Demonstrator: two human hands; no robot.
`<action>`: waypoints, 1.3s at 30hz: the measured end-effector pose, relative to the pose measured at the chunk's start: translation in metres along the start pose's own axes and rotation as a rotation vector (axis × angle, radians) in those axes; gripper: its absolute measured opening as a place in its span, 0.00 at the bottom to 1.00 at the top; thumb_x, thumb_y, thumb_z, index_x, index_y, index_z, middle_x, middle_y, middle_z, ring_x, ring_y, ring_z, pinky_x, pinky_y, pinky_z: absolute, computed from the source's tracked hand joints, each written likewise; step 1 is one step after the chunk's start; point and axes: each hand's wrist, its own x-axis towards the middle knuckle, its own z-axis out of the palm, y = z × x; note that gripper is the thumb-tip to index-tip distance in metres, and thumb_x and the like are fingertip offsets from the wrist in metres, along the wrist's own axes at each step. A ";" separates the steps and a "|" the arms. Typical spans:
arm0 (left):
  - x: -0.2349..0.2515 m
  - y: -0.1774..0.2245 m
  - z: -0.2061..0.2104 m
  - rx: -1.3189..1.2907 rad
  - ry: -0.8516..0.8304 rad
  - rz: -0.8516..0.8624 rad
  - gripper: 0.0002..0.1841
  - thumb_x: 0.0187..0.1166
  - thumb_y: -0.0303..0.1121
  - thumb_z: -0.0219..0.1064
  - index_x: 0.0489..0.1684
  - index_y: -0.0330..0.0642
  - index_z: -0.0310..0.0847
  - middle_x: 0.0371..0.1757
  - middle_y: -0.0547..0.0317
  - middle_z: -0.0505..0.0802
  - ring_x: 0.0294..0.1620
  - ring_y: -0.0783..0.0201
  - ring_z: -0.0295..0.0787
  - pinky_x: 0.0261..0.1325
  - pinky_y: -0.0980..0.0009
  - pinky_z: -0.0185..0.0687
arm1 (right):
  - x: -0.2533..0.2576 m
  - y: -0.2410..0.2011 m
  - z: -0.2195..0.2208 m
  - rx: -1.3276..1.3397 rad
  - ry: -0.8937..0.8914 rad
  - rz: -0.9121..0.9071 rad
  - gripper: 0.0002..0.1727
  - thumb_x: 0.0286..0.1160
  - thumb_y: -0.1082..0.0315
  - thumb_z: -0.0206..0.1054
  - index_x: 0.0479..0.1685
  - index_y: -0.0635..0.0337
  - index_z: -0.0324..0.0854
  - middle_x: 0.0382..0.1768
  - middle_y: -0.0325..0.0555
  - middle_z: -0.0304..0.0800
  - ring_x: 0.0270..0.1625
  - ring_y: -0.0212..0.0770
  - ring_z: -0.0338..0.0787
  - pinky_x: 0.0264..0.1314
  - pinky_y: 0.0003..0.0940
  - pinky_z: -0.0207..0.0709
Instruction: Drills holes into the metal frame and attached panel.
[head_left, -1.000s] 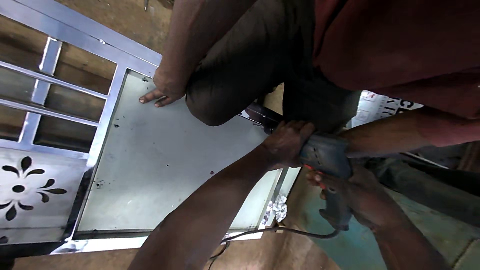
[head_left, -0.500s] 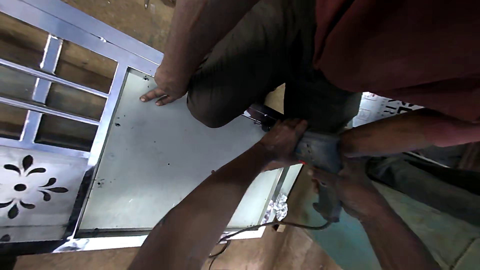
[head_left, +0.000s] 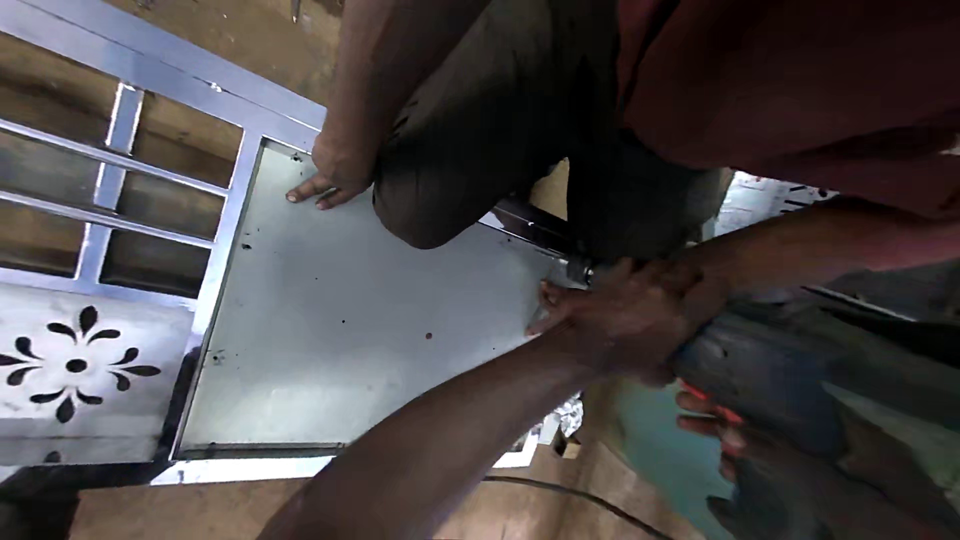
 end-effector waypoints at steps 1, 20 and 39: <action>-0.002 0.015 -0.003 -0.013 -0.026 -0.001 0.51 0.33 0.45 0.94 0.71 0.45 0.81 0.66 0.49 0.88 0.71 0.47 0.82 0.71 0.45 0.77 | -0.014 -0.001 -0.002 0.015 -0.009 -0.010 0.33 0.69 0.73 0.74 0.74 0.70 0.66 0.59 0.57 0.91 0.53 0.57 0.96 0.45 0.54 0.94; -0.043 0.254 0.031 -0.203 -0.228 -0.015 0.47 0.46 0.40 0.90 0.77 0.41 0.75 0.76 0.44 0.83 0.80 0.46 0.76 0.86 0.45 0.62 | -0.262 0.021 -0.069 0.093 0.130 0.097 0.35 0.63 0.74 0.74 0.74 0.68 0.66 0.51 0.53 0.95 0.45 0.52 0.98 0.43 0.52 0.94; 0.040 0.104 0.234 -0.031 0.044 -0.018 0.48 0.39 0.40 0.92 0.71 0.37 0.79 0.71 0.41 0.87 0.76 0.44 0.80 0.83 0.45 0.68 | -0.038 0.188 -0.152 0.032 0.019 -0.068 0.33 0.64 0.74 0.70 0.73 0.68 0.65 0.49 0.50 0.95 0.44 0.50 0.98 0.37 0.45 0.94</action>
